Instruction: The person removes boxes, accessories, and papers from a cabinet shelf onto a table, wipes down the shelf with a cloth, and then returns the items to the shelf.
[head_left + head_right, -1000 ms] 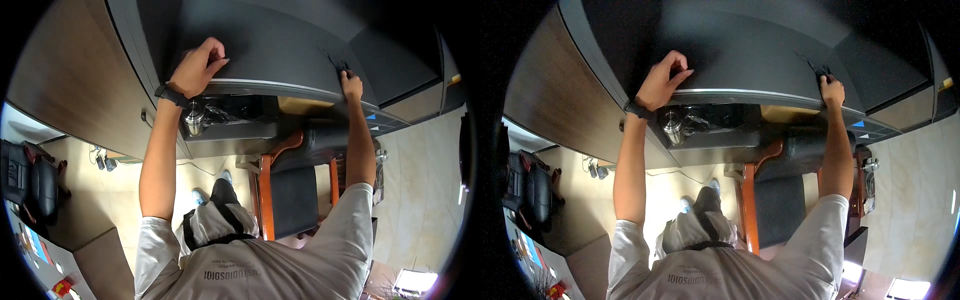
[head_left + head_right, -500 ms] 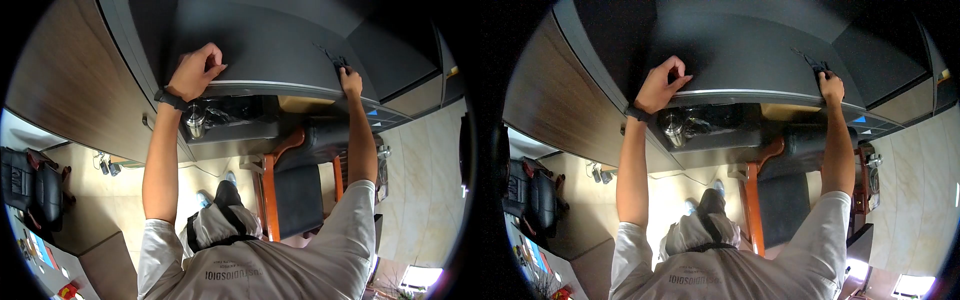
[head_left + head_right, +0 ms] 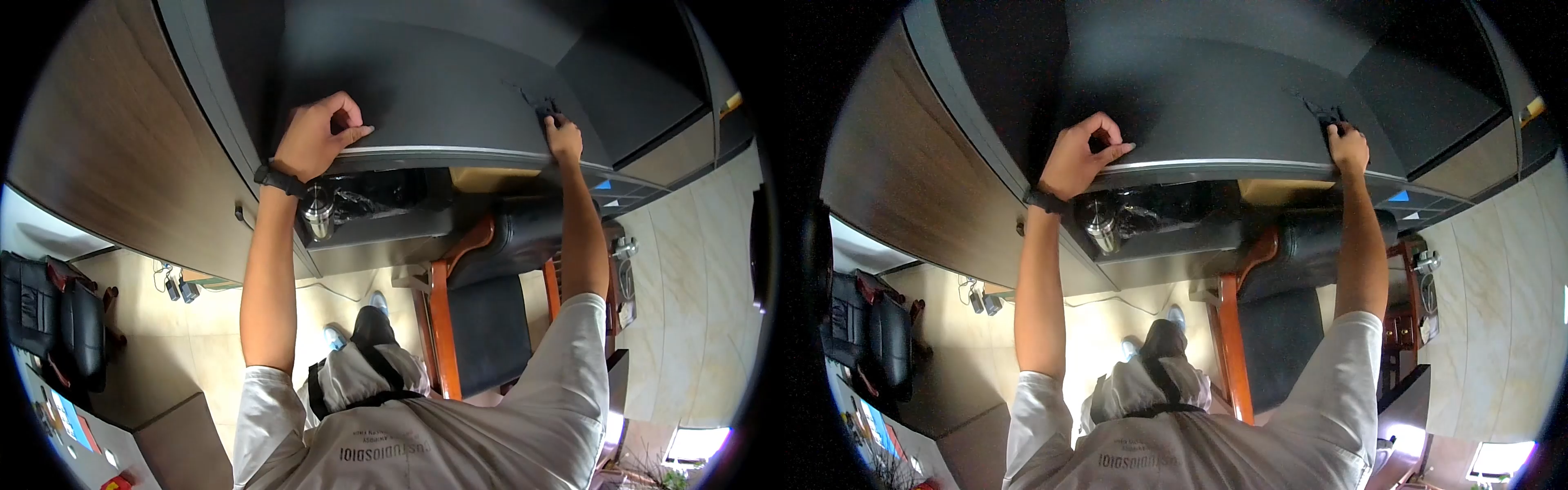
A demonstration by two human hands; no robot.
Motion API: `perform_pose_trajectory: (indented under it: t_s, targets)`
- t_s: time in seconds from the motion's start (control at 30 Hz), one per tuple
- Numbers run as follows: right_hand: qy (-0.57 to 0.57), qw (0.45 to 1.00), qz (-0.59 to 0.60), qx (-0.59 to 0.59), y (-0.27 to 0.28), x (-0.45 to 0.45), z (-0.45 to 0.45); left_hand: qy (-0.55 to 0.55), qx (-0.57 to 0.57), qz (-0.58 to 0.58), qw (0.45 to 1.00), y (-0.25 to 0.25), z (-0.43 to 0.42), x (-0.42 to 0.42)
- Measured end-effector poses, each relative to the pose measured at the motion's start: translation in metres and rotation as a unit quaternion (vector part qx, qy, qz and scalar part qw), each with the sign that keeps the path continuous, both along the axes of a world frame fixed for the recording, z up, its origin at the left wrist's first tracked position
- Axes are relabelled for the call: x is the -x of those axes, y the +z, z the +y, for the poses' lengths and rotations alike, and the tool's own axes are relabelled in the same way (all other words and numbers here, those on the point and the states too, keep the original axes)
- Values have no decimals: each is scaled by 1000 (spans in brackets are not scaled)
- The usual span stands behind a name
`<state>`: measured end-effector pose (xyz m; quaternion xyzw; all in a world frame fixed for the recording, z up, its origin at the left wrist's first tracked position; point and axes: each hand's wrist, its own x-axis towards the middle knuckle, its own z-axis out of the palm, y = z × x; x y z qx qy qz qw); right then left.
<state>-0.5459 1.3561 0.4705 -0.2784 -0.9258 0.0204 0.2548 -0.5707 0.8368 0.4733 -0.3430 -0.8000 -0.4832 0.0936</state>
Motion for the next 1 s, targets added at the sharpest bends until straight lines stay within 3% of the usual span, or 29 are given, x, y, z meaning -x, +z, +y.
perform_pose_trajectory:
  t_s: [0.6,1.0]
  targets:
    - [12,1000,2,25,0,-1,0,32,-24,78,996,-4,1,3]
    - [1,1000,0,23,-3,3,5,28,-22,62,997,-6,0,3]
